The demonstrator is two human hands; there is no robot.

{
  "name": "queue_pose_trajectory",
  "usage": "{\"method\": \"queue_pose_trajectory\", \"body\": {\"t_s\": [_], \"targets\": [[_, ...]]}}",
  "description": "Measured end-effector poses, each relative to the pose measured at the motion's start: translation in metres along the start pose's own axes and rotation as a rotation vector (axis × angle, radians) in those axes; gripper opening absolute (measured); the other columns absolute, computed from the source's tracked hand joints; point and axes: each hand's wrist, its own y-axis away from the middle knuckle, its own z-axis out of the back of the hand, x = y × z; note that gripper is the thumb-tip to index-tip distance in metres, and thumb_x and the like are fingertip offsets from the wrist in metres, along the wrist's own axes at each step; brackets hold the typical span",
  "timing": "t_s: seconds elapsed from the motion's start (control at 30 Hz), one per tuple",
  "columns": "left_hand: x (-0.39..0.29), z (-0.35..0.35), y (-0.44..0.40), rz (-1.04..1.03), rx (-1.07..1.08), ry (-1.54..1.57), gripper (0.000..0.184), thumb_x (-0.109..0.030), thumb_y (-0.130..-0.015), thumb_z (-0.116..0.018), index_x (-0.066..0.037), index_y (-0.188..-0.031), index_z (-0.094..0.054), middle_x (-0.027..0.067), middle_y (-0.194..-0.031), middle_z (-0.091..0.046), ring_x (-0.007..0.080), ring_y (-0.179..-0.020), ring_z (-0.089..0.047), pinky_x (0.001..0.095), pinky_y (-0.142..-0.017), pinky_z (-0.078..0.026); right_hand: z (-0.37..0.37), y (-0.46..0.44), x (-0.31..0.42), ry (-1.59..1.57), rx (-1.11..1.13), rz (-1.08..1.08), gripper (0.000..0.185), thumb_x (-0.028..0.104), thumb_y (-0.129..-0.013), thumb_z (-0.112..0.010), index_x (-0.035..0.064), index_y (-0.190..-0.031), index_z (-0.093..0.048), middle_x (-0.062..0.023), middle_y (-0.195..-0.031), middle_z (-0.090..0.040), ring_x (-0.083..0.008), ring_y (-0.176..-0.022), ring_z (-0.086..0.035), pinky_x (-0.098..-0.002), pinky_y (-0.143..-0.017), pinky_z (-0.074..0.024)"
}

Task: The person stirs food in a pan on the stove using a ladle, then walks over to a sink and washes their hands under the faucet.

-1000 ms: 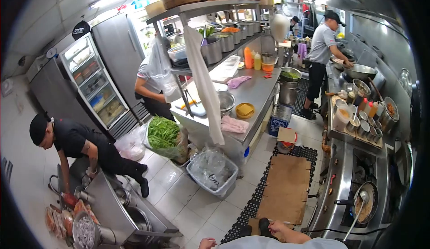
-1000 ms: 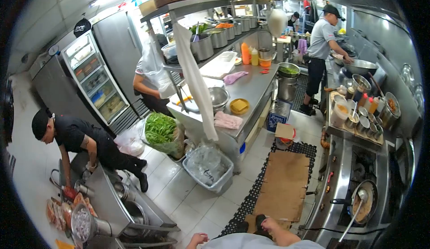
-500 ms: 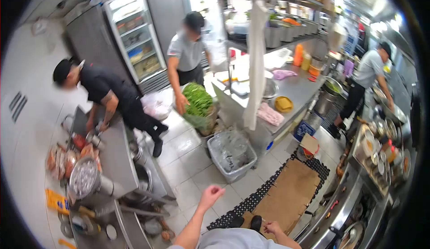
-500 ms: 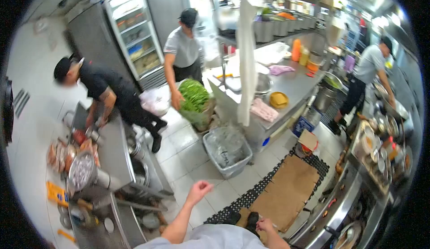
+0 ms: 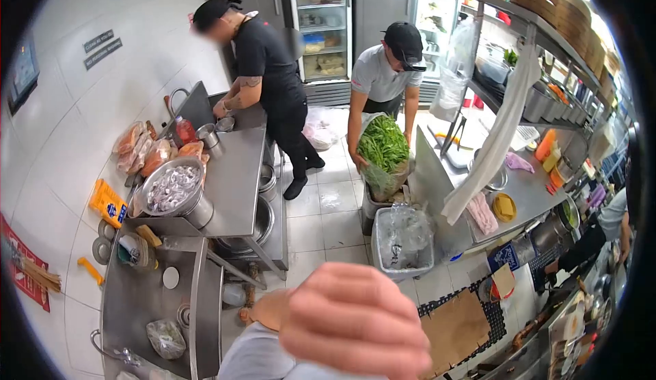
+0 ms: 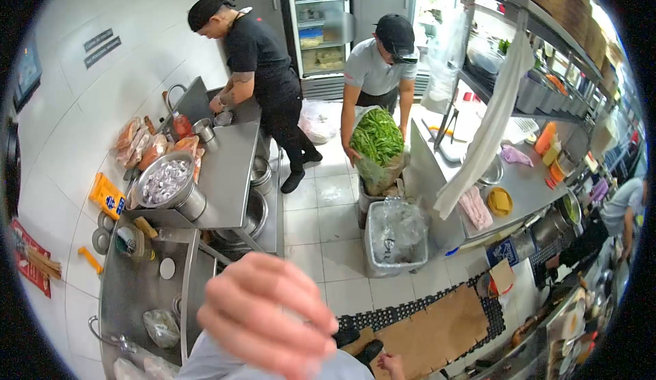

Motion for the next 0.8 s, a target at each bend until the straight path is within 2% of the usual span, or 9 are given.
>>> {"method": "queue_pose_trajectory", "body": {"t_s": [0.07,0.13,0.17,0.4,0.47,0.63,0.7,0.77,0.8], "targets": [[-0.014,-0.002,-0.016,-0.041,0.031,-0.047,0.013,-0.005,-0.078,-0.066,-0.001,-0.066,-0.061,0.0123,-0.075,-0.066,0.0239,-0.067,-0.065,0.0304,-0.057,-0.051,0.001,-0.035,-0.021,0.094,-0.036,-0.150,0.016,0.012,-0.087,-0.056,-0.0022,-0.089,-0.063,-0.0124,-0.073,-0.066,-0.0205,-0.058,-0.065,-0.0306,-0.048,-0.0499],[-0.021,-0.020,-0.024,-0.167,-0.261,-0.211,0.008,-0.011,-0.078,-0.061,-0.008,-0.074,-0.067,0.0042,-0.070,-0.065,0.0151,-0.058,-0.059,0.0259,-0.051,-0.045,0.000,-0.041,-0.026,0.086,-0.038,-0.095,0.016,0.012,-0.087,-0.056,-0.0022,-0.090,-0.063,-0.0123,-0.073,-0.066,-0.0208,-0.058,-0.065,-0.0304,-0.048,-0.0498],[-0.024,-0.022,-0.025,-0.159,-0.265,-0.209,0.008,-0.011,-0.078,-0.061,-0.008,-0.074,-0.067,0.0042,-0.070,-0.065,0.0151,-0.058,-0.059,0.0259,-0.051,-0.045,0.002,-0.040,-0.033,0.068,-0.047,-0.046,0.017,0.013,-0.087,-0.056,-0.0022,-0.090,-0.063,-0.0122,-0.074,-0.066,-0.0210,-0.059,-0.065,-0.0301,-0.048,-0.0498],[-0.032,-0.024,-0.030,0.022,-0.073,-0.216,0.007,-0.011,-0.070,-0.070,-0.011,-0.076,-0.067,0.0001,-0.072,-0.065,0.0141,-0.062,-0.060,0.0234,-0.052,-0.045,0.001,-0.020,-0.033,0.018,-0.063,-0.030,0.013,0.009,-0.086,-0.054,-0.0007,-0.087,-0.063,-0.0110,-0.071,-0.065,-0.0190,-0.057,-0.064,-0.0296,-0.048,-0.0494],[-0.027,-0.032,-0.034,0.011,-0.024,-0.200,0.010,-0.013,-0.068,-0.072,-0.010,-0.077,-0.067,-0.0002,-0.072,-0.064,0.0141,-0.063,-0.060,0.0233,-0.052,-0.045,-0.008,0.027,0.020,0.161,-0.148,-0.045,0.014,0.007,-0.086,-0.051,-0.0005,-0.087,-0.063,-0.0102,-0.070,-0.065,-0.0185,-0.056,-0.063,-0.0287,-0.049,-0.0493],[-0.002,-0.058,-0.045,-0.024,0.098,0.065,0.010,-0.014,-0.074,-0.070,-0.010,-0.083,-0.066,0.0015,-0.077,-0.063,0.0150,-0.068,-0.060,0.0248,-0.056,-0.046,-0.008,0.048,0.004,-0.066,-0.243,0.009,0.015,0.011,-0.085,-0.055,-0.0007,-0.087,-0.065,-0.0087,-0.071,-0.065,-0.0165,-0.059,-0.062,-0.0277,-0.054,-0.0492],[0.034,-0.075,-0.040,-0.042,0.345,0.439,0.014,-0.009,-0.078,-0.066,-0.003,-0.066,-0.062,0.0115,-0.074,-0.066,0.0227,-0.068,-0.066,0.0282,-0.056,-0.051,-0.013,0.087,0.026,-0.102,-0.317,0.087,0.015,0.012,-0.085,-0.058,-0.0008,-0.088,-0.065,-0.0078,-0.073,-0.066,-0.0142,-0.063,-0.062,-0.0276,-0.058,-0.0501],[0.067,-0.127,-0.028,-0.062,0.363,0.651,0.027,-0.012,-0.083,-0.063,-0.006,-0.058,-0.056,0.0119,-0.074,-0.066,0.0222,-0.066,-0.065,0.0282,-0.056,-0.050,-0.011,0.112,0.028,-0.200,-0.377,0.225,0.014,0.009,-0.086,-0.056,-0.0013,-0.092,-0.064,-0.0080,-0.077,-0.065,-0.0130,-0.066,-0.062,-0.0265,-0.061,-0.0508],[0.068,-0.157,-0.001,0.292,0.262,0.490,0.012,-0.002,-0.076,-0.063,-0.006,-0.065,-0.060,0.0096,-0.065,-0.062,0.0206,-0.056,-0.059,0.0283,-0.050,-0.049,-0.012,0.109,0.012,-0.297,-0.409,0.325,0.014,0.008,-0.086,-0.055,-0.0016,-0.093,-0.063,-0.0082,-0.079,-0.065,-0.0129,-0.068,-0.062,-0.0260,-0.063,-0.0510]]}}
